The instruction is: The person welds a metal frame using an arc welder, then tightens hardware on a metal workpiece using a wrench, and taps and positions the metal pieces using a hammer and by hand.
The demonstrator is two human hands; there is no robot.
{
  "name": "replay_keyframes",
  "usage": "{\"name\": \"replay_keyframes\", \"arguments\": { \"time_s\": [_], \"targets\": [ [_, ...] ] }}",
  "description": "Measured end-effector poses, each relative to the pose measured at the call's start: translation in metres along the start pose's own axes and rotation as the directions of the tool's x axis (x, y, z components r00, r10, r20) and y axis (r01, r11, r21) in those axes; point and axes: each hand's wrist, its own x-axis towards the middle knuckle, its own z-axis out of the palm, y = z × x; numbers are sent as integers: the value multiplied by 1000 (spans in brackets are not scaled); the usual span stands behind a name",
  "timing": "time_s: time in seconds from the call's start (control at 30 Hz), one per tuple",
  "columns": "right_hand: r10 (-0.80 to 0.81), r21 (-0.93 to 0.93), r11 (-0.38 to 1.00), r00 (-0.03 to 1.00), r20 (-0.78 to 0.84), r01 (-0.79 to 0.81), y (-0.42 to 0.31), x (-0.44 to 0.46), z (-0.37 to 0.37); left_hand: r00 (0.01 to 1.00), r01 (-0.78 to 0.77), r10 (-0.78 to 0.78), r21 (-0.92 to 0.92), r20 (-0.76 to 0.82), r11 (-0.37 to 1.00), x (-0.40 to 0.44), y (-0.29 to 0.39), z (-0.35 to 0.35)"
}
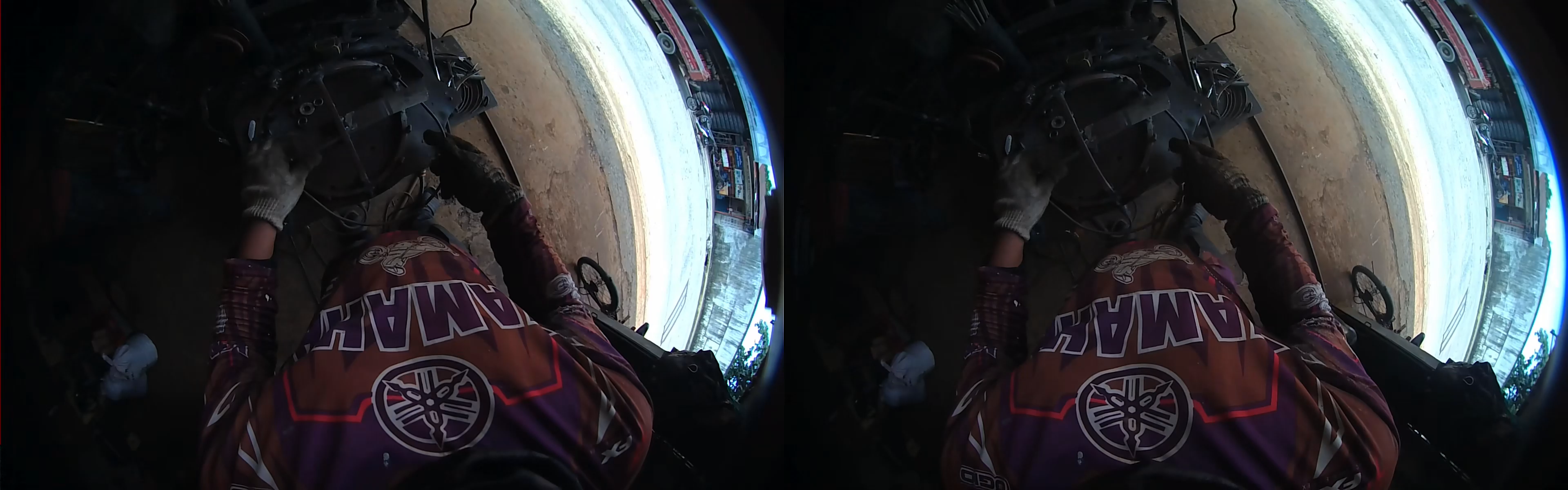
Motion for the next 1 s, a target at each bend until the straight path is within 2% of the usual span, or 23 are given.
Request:
{"name": "replay_keyframes", "arguments": {
  "time_s": [0.1,0.17,0.3,0.37,0.5,0.6,0.63,0.7,0.77,0.9,0.93,1.0],
  "targets": [
    [-4,67,998,1000,-20,5,-7,7,-5,996,67,-67,-1,53,998,5,10,-12],
    [-55,150,987,998,1,54,-7,18,-6,999,36,-37,16,34,999,5,5,-9],
    [-43,135,990,999,-20,45,-2,25,9,1000,24,-25,62,8,998,6,12,-15],
    [-73,276,959,997,21,64,9,25,21,999,34,-37,65,40,997,8,12,-16],
    [-20,313,950,999,26,11,19,29,34,978,156,-161,50,130,986,8,18,-22],
    [-29,313,949,999,-26,36,14,22,39,975,165,-173,68,137,984,8,21,-23],
    [-107,131,985,993,-50,113,10,20,40,973,171,-179,66,144,983,9,18,-22],
    [-184,-62,982,981,-57,181,0,17,40,965,189,-185,-4,188,982,10,15,-20],
    [-35,212,976,995,-94,54,-10,17,44,962,203,-201,7,185,979,8,25,-28],
    [-42,290,955,994,-103,70,4,33,43,975,168,-178,80,135,983,7,23,-24],
    [-20,267,962,987,-157,62,6,35,45,975,164,-173,77,137,983,7,25,-26],
    [-7,244,968,975,-221,62,5,37,48,944,219,-200,-47,261,975,11,30,-34]
  ]
}}
